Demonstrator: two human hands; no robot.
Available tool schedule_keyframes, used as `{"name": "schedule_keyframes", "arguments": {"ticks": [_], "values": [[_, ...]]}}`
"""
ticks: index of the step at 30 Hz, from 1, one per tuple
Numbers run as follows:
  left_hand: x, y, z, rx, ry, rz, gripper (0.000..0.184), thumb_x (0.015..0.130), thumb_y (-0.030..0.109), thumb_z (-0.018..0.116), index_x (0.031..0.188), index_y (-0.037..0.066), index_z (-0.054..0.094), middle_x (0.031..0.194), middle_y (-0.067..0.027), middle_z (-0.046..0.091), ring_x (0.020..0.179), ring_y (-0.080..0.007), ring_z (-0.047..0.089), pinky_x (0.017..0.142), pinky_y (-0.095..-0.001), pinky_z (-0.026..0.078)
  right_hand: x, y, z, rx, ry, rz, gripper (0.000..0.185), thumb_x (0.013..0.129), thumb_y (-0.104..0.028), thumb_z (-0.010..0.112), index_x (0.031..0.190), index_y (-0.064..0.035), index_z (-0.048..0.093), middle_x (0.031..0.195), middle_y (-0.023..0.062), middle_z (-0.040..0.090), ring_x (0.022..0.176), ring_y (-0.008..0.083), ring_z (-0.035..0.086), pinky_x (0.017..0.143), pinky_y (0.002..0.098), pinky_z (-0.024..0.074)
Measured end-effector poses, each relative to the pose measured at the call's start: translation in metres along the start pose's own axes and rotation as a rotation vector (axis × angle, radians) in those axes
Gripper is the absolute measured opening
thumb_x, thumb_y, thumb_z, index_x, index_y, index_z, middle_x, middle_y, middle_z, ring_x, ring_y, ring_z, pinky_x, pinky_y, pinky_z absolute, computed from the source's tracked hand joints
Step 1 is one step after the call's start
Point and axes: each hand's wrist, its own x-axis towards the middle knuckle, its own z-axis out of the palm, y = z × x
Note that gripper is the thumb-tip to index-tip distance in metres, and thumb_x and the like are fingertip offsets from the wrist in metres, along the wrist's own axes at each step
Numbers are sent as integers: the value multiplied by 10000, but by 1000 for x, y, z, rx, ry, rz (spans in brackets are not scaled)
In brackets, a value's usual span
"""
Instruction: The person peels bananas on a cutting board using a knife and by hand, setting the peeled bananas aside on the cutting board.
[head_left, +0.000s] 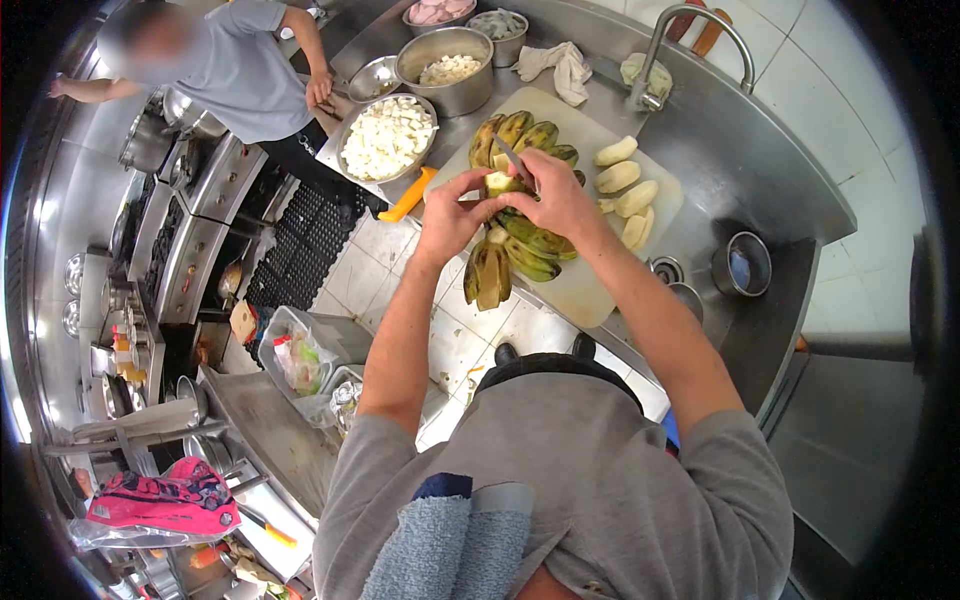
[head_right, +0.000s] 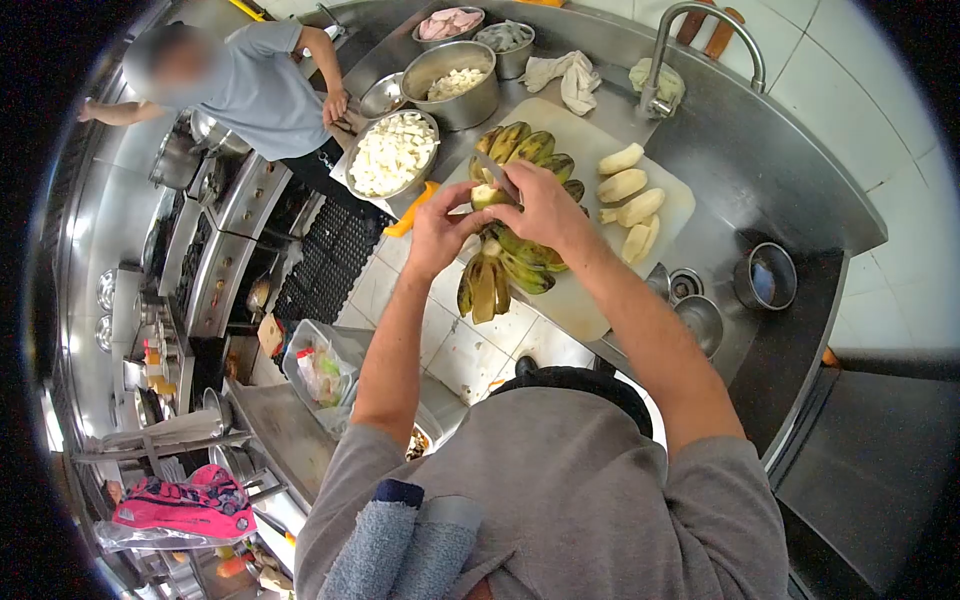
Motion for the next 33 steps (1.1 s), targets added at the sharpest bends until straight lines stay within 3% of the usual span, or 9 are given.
{"name": "schedule_keyframes", "arguments": {"ticks": [8, 13, 17, 22, 25, 31, 33], "values": [[8, -13, 3, 56, 92, -13, 442, 814, 147, 809, 1201, 13, 643, 1009, -83, 729, 933, -127, 682, 750, -306, 585, 5, 16, 5, 17, 57, -17, 332, 776, -185, 792, 883, -17, 526, 759, 94, 490, 656, 235, 463, 603, 350, 401], [5, -26, 4, -102, 63, 16, 432, 841, 91, 774, 1230, -1, 610, 1033, -82, 713, 954, -139, 670, 821, -305, 561, 5, 5, -3, 78, -13, 14, 303, 799, -159, 770, 840, -9, 510, 766, 93, 487, 673, 241, 472, 622, 356, 406], [-2, -31, -3, -312, -36, -37, 414, 882, -6, 700, 1263, -11, 540, 1127, -79, 667, 1062, -152, 628, 924, -294, 509, 7, 4, -5, 18, -139, -61, 288, 779, -118, 756, 834, 22, 510, 790, 124, 514, 720, 307, 507, 662, 391, 422], [-3, -30, -8, -324, -88, -22, 398, 891, -22, 682, 1259, -8, 532, 1138, -78, 653, 1086, -155, 609, 939, -297, 496, 19, 12, -11, -72, -280, -205, 309, 714, -103, 771, 842, 47, 534, 829, 168, 554, 797, 386, 552, 702, 441, 441], [0, -36, -10, -339, -121, 5, 406, 896, -21, 676, 1271, -9, 521, 1153, -81, 649, 1088, -156, 606, 936, -301, 497, 22, 12, -12, -140, -366, -162, 292, 715, -99, 770, 850, 45, 556, 842, 169, 567, 823, 391, 567, 715, 452, 449], [-2, -43, -13, -435, -99, -73, 437, 893, -11, 686, 1294, -6, 515, 1176, -103, 658, 1103, -177, 619, 958, -323, 504, 18, 24, -15, -112, -329, -366, 246, 740, -81, 754, 840, 25, 556, 841, 165, 580, 818, 391, 576, 709, 452, 450], [0, -41, -15, -423, -86, -66, 437, 893, -2, 690, 1294, -4, 515, 1180, -100, 657, 1118, -182, 616, 963, -328, 503, 9, 25, -29, -120, -381, -273, 243, 742, -71, 750, 852, 24, 555, 846, 161, 582, 822, 387, 579, 704, 446, 454]]}}
